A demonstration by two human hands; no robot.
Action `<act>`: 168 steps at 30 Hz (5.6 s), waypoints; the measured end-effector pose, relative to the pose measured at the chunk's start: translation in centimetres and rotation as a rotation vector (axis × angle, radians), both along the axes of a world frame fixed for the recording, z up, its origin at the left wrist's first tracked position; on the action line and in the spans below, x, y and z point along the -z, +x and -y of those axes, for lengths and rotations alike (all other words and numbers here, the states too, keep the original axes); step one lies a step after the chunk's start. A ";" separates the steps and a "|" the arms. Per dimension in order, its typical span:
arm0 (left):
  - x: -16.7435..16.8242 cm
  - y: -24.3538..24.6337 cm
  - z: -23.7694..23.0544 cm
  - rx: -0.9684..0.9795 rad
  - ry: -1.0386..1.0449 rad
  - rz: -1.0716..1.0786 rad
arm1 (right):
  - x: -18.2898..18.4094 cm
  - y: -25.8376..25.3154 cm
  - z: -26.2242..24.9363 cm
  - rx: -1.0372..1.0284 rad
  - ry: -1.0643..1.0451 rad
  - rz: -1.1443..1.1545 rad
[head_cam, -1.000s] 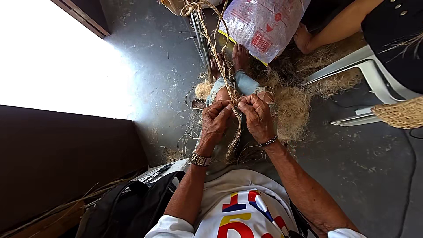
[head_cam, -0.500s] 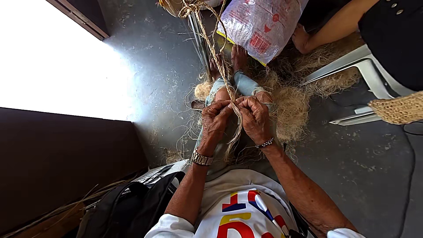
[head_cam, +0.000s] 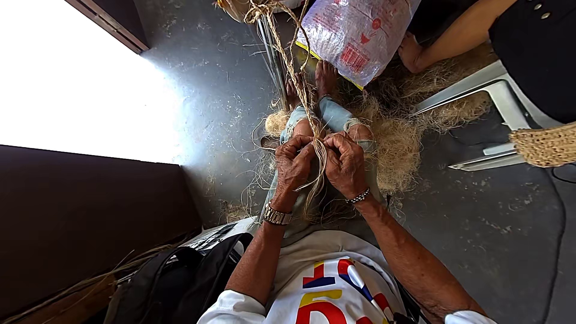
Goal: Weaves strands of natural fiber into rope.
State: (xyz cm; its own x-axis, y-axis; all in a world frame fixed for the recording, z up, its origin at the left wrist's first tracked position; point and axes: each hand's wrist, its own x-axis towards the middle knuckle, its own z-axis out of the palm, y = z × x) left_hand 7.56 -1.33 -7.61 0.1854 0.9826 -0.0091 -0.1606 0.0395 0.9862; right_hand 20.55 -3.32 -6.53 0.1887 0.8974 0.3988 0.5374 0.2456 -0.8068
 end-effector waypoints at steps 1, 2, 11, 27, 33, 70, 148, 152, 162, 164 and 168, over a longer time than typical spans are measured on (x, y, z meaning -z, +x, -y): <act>0.0 0.0 0.1 -0.006 0.010 -0.025 | 0.1 -0.1 0.0 0.004 0.009 0.014; -0.1 0.1 0.1 -0.014 0.012 -0.053 | 0.1 -0.1 0.0 0.006 0.018 0.030; 0.2 0.3 -0.3 -0.042 0.010 -0.086 | 0.0 2.3 -0.7 -0.251 -0.040 -0.099; 0.8 1.2 -0.3 -0.159 0.207 -0.203 | -2.1 2.1 -1.6 -0.181 -0.327 -0.036; 0.8 0.9 -0.3 -0.142 0.190 -0.207 | -2.0 2.2 -1.5 -0.225 -0.335 -0.129; -1.7 -2.0 -2.0 0.361 -0.202 -0.012 | -0.8 3.5 -1.8 -0.201 0.144 0.556; -0.2 -0.8 -0.6 0.005 -0.288 0.235 | -0.3 3.9 -4.4 -0.569 -0.257 -0.244; 0.1 -0.4 -0.3 -0.039 -0.183 0.149 | -1.3 4.4 -4.9 -0.638 -0.255 0.025; 0.3 -0.5 -0.3 -0.011 -0.128 0.147 | -1.3 4.7 -4.5 -0.634 -0.517 -0.417; 0.2 -0.7 -0.4 -0.002 -0.143 0.151 | -0.5 4.0 -4.4 -0.605 -0.478 -0.531; 0.1 -1.0 -0.3 -0.009 -0.182 0.105 | 0.3 3.2 -4.0 -0.542 -0.414 -0.542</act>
State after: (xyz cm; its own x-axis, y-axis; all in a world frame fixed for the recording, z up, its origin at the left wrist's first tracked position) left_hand 6.56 -1.03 -7.72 0.1859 0.9681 -0.1677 -0.2630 0.2135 0.9409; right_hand 23.74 0.72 -6.81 -0.2376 0.9714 -0.0005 -0.0522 -0.0133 -0.9985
